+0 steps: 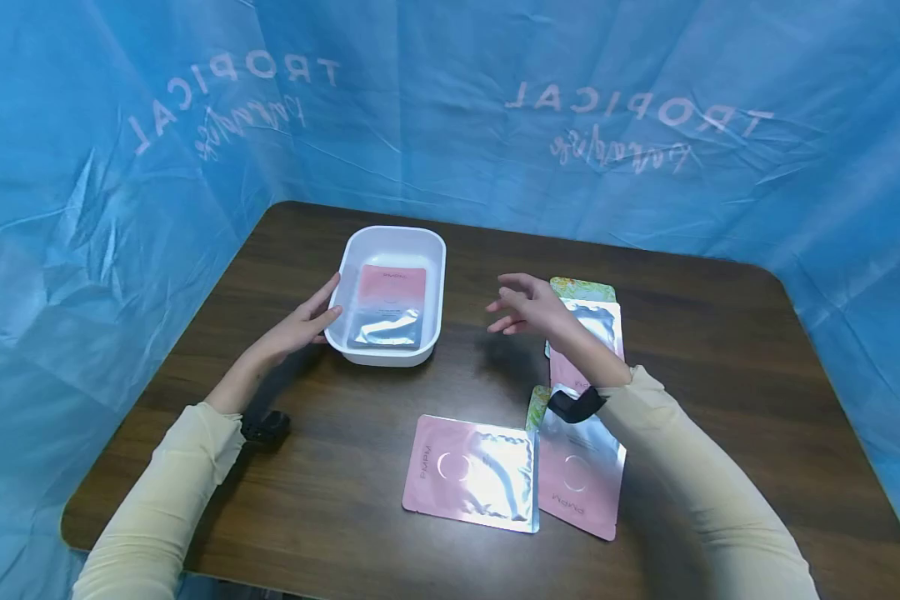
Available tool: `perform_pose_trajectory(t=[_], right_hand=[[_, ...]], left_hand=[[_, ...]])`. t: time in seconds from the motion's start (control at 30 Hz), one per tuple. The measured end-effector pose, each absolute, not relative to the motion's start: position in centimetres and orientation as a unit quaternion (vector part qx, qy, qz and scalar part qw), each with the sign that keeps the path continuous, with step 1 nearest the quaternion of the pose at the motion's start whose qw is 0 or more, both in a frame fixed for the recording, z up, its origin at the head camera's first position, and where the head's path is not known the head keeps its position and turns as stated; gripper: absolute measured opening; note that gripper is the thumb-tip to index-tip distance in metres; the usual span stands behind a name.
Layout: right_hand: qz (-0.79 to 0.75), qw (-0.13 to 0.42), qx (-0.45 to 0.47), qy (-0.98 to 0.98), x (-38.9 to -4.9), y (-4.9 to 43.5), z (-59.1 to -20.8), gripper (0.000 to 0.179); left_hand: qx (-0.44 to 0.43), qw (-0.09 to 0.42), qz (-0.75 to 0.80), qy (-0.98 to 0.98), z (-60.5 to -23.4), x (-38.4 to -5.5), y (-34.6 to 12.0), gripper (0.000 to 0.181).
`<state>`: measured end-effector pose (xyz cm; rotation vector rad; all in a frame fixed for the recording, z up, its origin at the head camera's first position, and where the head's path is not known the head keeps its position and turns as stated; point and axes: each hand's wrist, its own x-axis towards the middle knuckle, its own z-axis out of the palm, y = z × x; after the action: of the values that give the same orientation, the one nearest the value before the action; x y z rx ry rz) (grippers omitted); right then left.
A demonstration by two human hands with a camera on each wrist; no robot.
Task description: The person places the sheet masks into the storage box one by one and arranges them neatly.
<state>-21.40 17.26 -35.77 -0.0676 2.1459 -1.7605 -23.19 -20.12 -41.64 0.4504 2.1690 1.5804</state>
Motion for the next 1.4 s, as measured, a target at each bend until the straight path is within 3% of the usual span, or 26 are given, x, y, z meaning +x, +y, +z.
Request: perform_pose_trajectory(t=[0.63,1.03,1.4], right_hand=[[-0.572,0.118,0.071,0.808,-18.0,29.2,-39.5,0.046],[-0.544,0.107,0.144,0.819,-16.7,32.5,-41.9,0.039],[-0.526,0.089,0.148,0.833,-15.9,33.3,-42.3,0.040]], left_hand=[[0.146,0.210,0.551,0.794,-41.6,-23.4,-20.6,0.064],[0.151,0.206,0.555,0.791,-41.5,-23.3,-20.4,0.064],[0.148,0.207,0.555,0.792,-41.6,-23.5,-20.2,0.064]])
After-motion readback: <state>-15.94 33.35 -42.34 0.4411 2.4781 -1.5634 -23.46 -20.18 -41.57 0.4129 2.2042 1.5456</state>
